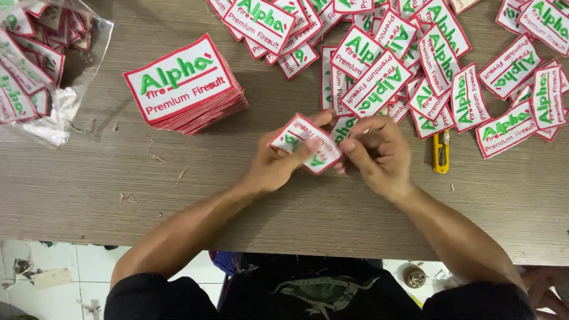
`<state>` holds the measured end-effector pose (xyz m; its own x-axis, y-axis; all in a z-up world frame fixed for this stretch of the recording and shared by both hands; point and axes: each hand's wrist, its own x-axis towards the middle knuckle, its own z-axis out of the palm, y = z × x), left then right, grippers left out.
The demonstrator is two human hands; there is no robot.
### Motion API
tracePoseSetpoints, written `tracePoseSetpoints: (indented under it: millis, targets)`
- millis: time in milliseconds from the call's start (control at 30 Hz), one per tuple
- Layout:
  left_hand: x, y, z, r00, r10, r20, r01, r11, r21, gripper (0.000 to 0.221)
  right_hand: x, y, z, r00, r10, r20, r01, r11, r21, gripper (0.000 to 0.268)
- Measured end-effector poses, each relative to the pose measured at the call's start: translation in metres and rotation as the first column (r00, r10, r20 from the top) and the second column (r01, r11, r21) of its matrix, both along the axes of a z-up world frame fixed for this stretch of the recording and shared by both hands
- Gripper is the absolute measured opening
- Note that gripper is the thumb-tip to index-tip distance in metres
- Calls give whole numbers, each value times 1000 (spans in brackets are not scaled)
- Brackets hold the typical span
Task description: Sorting, aligning, and trimming printed labels before stacking them neatly on a work table.
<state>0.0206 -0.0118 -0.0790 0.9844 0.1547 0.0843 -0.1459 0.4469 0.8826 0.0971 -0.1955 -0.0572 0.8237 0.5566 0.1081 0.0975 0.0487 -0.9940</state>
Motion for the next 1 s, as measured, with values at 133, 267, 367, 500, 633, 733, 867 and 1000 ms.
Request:
tracePoseSetpoints:
  millis: [133,267,367,500,633,733,867,1000]
  targets:
    - [3,2,-11,998,-47,-36,38,973,-229,57,34,-10,5,947,8,322,54,982,-182,23]
    - [0,7,11,980,-57,-189,-12,938,-346,52,70,-24,17,530,467,708,17,829,-560,30]
    - [0,8,19,968,-66,-241,-16,946,-324,45,68,-25,19,423,631,650,18,711,-702,41]
    - [-2,10,0,991,-131,-13,107,858,-503,32,61,-21,24,424,680,599,25,652,-758,39]
    - [-3,13,-1,970,-241,19,216,828,-518,37,56,-21,24,495,699,517,-10,599,-800,40]
    - [-3,14,2,955,-296,-31,214,756,-618,49,54,-24,19,529,648,548,5,643,-766,31]
    - [0,11,-10,993,-120,-18,84,789,-608,54,52,-27,3,680,425,597,-163,882,-442,19]
    - [2,9,-15,996,-87,19,82,815,-574,59,45,-28,-3,774,250,582,-69,947,-315,26]
